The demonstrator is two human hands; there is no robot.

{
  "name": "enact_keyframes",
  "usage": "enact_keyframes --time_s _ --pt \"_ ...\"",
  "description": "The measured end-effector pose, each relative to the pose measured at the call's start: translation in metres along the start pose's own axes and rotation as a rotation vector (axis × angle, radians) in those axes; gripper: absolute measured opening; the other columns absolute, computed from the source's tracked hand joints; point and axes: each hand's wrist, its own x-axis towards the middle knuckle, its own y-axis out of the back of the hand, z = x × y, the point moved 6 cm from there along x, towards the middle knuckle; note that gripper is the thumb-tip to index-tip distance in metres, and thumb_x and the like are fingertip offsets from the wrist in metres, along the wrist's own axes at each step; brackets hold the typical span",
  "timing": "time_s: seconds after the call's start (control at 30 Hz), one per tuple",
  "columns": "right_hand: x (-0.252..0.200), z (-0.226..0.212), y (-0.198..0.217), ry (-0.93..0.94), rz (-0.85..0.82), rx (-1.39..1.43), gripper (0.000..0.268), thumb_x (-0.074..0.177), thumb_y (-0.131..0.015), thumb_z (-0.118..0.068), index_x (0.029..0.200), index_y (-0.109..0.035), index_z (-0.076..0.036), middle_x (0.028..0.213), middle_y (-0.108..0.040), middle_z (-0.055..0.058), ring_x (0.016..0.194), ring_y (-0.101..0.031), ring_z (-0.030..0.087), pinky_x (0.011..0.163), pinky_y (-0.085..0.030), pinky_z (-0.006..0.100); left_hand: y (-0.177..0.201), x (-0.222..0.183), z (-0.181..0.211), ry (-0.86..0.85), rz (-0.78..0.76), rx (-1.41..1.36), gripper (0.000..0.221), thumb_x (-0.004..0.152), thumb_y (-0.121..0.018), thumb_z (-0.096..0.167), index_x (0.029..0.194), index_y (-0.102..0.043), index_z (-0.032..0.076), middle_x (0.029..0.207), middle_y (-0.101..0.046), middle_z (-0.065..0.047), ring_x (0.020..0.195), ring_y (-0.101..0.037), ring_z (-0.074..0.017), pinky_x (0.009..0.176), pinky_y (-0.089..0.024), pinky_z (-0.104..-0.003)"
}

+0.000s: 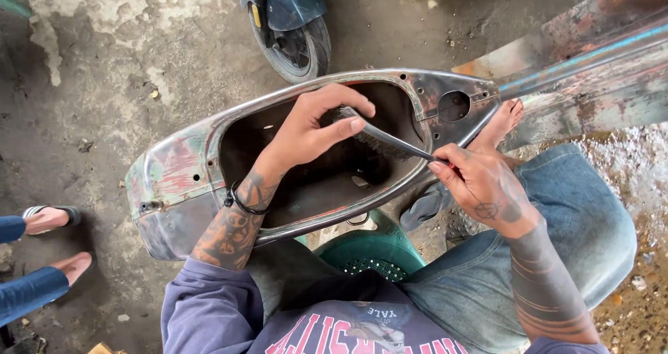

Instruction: Cleaning and scraping a motorcycle body part using a wire brush and manual tool.

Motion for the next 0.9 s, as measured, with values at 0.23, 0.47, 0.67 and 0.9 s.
enact_keyframes --time_s 0.23,0.47,0.67,0.9 --pt "-0.001 0.027 -0.019 -0.152 -0.224 0.269 0.021 0.1 -0.061 -0.022 0.112 -0.065 -0.005 0.072 -0.066 0.007 0.065 -0.063 0.02 0.061 -0.05 0.032 0.002 0.001 0.007 -0.051 0.027 0.047 0.017 0.101 -0.072 0.018 0.103 -0.069 0.001 0.1 -0.071 -0.004 0.094 -0.067 -0.0133 0.087 -0.052 -0.028" --pt "-0.009 0.034 -0.021 -0.326 -0.519 0.691 0.043 0.097 -0.056 -0.014 0.139 -0.056 -0.005 0.088 -0.067 0.002 0.072 -0.063 0.009 0.062 -0.052 0.025 0.003 -0.002 -0.008 0.13 0.031 -0.088 0.021 0.105 -0.067 0.021 0.098 -0.07 0.001 0.082 -0.06 0.002 0.078 -0.052 -0.005 0.069 -0.043 -0.023" --pt "-0.003 0.024 -0.004 -0.271 -0.467 0.577 0.04 0.097 -0.057 -0.014 0.136 -0.058 -0.006 0.091 -0.072 0.003 0.07 -0.065 0.01 0.06 -0.054 0.025 0.0 0.0 -0.001 0.102 0.09 -0.086 0.024 0.106 -0.065 0.023 0.099 -0.069 0.0 0.086 -0.062 0.001 0.083 -0.054 -0.0066 0.074 -0.044 -0.025" --pt "-0.005 0.015 0.009 -0.258 -0.438 0.345 0.023 0.096 -0.06 -0.017 0.115 -0.068 -0.007 0.086 -0.075 0.003 0.067 -0.07 0.011 0.061 -0.056 0.028 -0.01 -0.003 -0.008 0.116 0.047 -0.057 0.023 0.107 -0.065 0.022 0.1 -0.068 0.0 0.089 -0.063 -0.002 0.085 -0.055 -0.0079 0.077 -0.046 -0.025"
